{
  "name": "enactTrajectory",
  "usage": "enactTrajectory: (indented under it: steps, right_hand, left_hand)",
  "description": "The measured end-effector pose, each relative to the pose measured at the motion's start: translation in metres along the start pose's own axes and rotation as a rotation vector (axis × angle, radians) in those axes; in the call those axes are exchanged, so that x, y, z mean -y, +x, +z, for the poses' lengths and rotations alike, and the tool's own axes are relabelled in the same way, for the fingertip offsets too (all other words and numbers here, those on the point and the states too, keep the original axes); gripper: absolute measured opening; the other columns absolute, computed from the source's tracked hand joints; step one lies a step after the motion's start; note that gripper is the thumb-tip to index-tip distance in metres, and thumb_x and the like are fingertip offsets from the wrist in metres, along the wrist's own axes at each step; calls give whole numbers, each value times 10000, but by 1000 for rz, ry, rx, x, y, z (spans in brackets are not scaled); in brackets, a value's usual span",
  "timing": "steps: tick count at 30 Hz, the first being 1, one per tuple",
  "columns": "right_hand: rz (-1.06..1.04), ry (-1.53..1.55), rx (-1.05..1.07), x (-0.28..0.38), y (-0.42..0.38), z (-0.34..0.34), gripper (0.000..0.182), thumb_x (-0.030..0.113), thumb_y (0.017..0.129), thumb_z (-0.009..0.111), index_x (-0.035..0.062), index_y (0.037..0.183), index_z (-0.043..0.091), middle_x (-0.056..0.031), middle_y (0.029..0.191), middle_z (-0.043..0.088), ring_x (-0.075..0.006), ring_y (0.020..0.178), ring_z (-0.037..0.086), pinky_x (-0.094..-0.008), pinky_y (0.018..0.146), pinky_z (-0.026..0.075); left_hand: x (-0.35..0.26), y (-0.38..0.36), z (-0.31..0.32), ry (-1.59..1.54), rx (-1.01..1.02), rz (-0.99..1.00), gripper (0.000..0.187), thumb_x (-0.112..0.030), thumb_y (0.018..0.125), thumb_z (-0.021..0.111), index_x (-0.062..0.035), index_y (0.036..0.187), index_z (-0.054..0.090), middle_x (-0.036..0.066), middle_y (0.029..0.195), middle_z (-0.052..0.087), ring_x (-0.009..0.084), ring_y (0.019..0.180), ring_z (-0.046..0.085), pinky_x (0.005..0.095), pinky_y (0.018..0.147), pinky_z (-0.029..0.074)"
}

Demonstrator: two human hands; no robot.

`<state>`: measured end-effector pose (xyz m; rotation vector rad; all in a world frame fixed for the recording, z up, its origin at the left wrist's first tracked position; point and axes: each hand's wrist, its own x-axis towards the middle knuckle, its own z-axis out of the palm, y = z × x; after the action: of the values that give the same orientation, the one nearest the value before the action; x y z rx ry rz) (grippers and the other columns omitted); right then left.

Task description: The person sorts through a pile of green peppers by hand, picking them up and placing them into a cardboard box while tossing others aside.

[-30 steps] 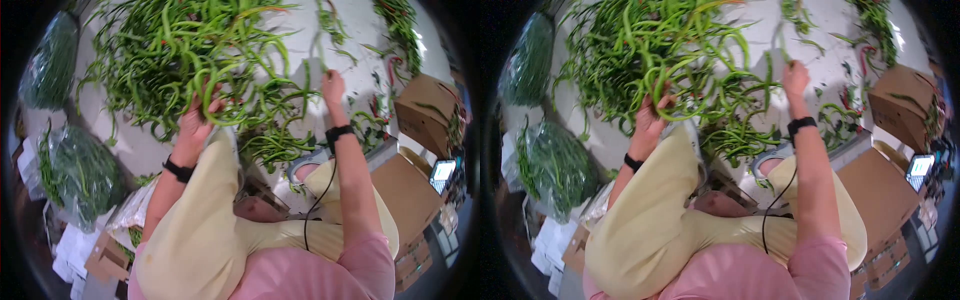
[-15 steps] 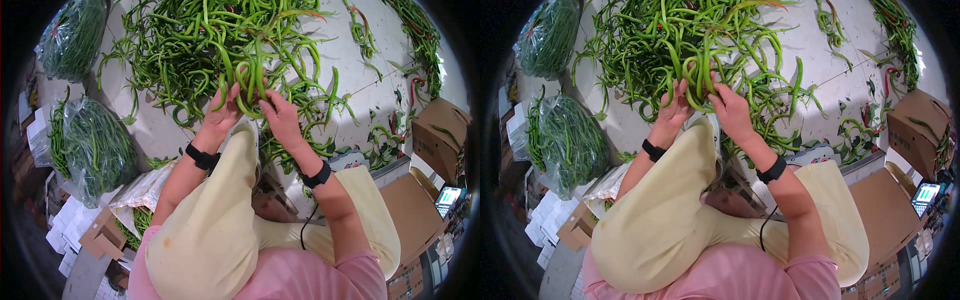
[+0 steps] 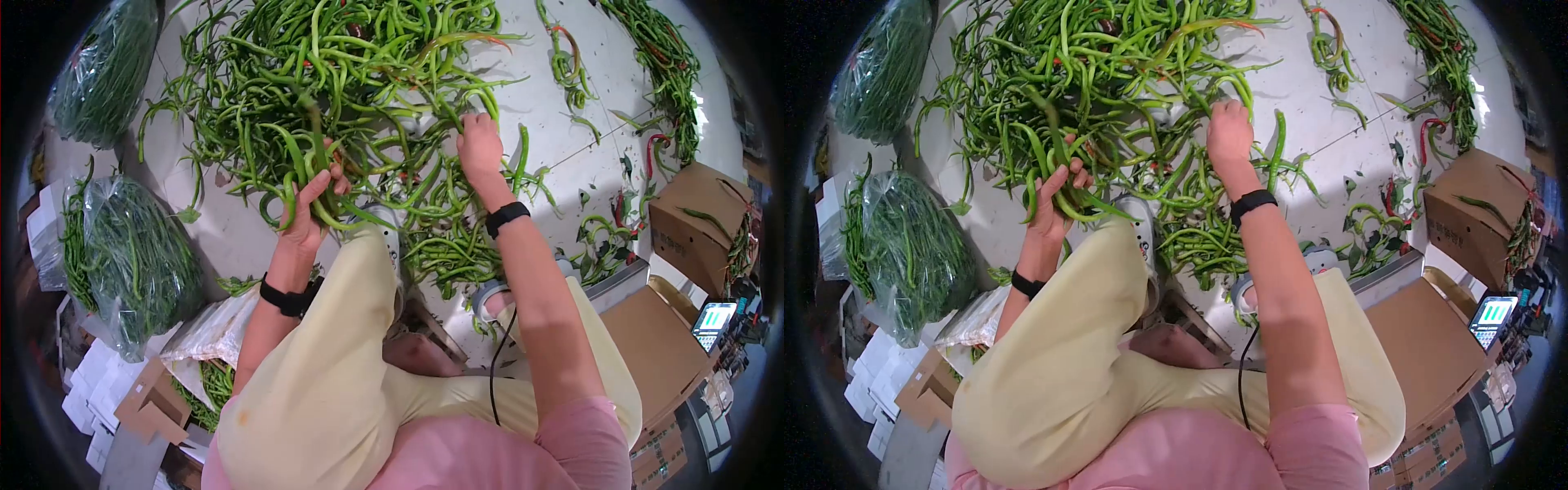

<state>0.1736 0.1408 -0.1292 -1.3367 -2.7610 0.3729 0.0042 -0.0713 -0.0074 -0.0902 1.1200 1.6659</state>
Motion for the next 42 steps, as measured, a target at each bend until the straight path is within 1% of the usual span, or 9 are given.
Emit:
enactTrajectory:
  steps: [4,10,16,20,21,25,28,37,42]
  right_hand:
    - [149,203,-31,-47,9,-16,249,118,785,566,35,1020,575,-132,849,619,-263,729,589,-348,645,487]
    - [641,1544,23,-51,-23,-100,298,233,909,469,-10,1054,562,-24,694,574,-63,566,470,-205,503,373]
    - [101,1235,688,92,-78,-111,229,105,898,429,17,1039,586,-18,669,563,-68,500,464,-201,480,382]
    - [-361,891,250,62,-37,-78,208,113,894,470,9,1019,599,-49,759,614,-127,620,548,-275,565,447]
    - [17,873,156,54,-17,-83,210,62,783,550,16,984,589,-141,822,610,-312,718,579,-379,651,457]
    - [-217,247,-366,-27,70,-40,240,66,749,591,41,988,602,-137,878,600,-358,869,539,-403,797,435]
    - [-83,21,104,-58,77,-42,181,112,752,611,42,918,636,-122,823,604,-344,901,538,-401,794,444]
    - [421,1039,286,-6,-57,-108,204,111,826,617,-12,986,644,-18,822,637,-71,742,551,-209,682,443]
    - [111,1072,637,78,-90,-121,180,115,803,629,10,949,631,-35,783,613,-82,710,550,-214,635,436]
  left_hand:
    - [3,0,-4,-85,15,-11,634,-129,775,668,-54,1319,350,27,856,519,152,733,483,325,859,404]
    - [3,1,3,-59,19,-17,599,-89,753,683,-45,1277,397,70,948,569,207,875,544,313,815,442]
    - [11,-4,33,-37,65,-36,629,-40,759,661,-73,1310,359,81,995,565,182,891,542,310,819,440]
    - [6,1,25,25,-31,2,621,-37,765,655,-75,1312,363,67,942,574,181,866,554,321,785,455]
    - [5,3,21,5,-53,9,523,-49,770,655,-68,1239,425,59,904,575,187,845,559,329,775,462]
    - [-1,9,18,-93,-9,29,597,-97,757,674,-84,1283,392,31,884,529,164,786,525,344,811,444]
    - [1,11,16,-122,19,61,589,-111,771,663,-77,1289,384,22,855,508,144,722,496,345,815,436]
    - [18,8,17,-100,-43,-249,462,-166,786,644,-24,1190,473,57,893,588,162,800,562,315,824,456]
    - [13,2,39,-154,-36,-235,400,-110,747,689,13,1098,541,120,972,621,209,911,597,328,792,508]
